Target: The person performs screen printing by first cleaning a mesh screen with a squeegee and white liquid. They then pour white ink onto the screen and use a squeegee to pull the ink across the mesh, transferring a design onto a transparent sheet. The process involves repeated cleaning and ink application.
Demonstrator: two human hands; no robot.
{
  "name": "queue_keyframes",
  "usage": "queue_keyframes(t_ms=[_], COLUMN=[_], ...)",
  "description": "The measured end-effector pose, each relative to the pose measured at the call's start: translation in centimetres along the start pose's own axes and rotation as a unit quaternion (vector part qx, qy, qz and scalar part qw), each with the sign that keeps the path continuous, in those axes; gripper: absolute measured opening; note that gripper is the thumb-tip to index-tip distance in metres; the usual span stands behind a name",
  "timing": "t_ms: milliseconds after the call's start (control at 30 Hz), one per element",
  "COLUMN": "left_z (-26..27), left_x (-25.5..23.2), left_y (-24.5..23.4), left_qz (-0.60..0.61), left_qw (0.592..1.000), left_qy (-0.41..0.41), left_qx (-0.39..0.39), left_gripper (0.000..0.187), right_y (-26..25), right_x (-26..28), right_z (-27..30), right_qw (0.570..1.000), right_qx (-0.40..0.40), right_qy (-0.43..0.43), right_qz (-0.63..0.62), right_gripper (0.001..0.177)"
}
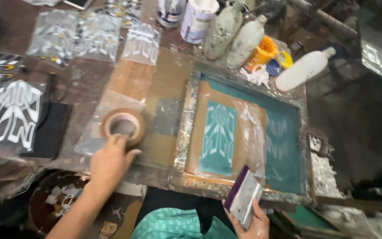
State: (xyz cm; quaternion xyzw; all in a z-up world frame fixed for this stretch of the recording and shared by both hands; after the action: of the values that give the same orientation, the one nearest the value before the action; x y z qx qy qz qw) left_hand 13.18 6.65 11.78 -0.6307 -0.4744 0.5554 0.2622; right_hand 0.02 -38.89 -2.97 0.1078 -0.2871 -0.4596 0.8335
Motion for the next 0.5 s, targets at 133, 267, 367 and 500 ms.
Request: queue_keyframes(t_ms=[133,267,367,500], left_z=[2.1,8.0,9.9,11.2], left_x=[-4.4,-7.5,-7.9,-8.8], left_y=[1.1,10.5,11.7,9.7], left_qz=[0.072,0.29,0.333,0.262], left_qw=[0.996,0.941,0.929,0.962], left_qy=[-0.059,-0.142,-0.153,-0.065], left_qx=[-0.015,0.099,0.055,-0.05], left_gripper=[0.06,0.082,0.083,0.081], right_y=[2.9,-0.2,-2.3,-1.8], right_x=[2.6,3.5,2.9,9.2], right_z=[3.9,2.8,3.4,5.2], right_qw=[0.826,0.917,0.991,0.979], right_qx=[0.124,0.014,-0.082,-0.063], right_qy=[-0.408,-0.292,-0.098,-0.191], right_qz=[0.368,0.273,0.041,0.041], right_gripper=[0.067,0.057,0.053,0.063])
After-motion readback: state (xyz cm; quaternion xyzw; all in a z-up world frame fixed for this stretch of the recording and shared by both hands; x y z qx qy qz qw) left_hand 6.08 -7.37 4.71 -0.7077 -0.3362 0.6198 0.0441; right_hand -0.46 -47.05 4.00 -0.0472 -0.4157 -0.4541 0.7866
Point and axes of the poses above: each hand's wrist, its own z-axis away from the middle knuckle, its own y-axis out of the palm, x = y × z, the point moved 10 cm from there along -z, towards the middle knuckle, and after that the axes turned 10 degrees about -x, right-handed, at the moved point
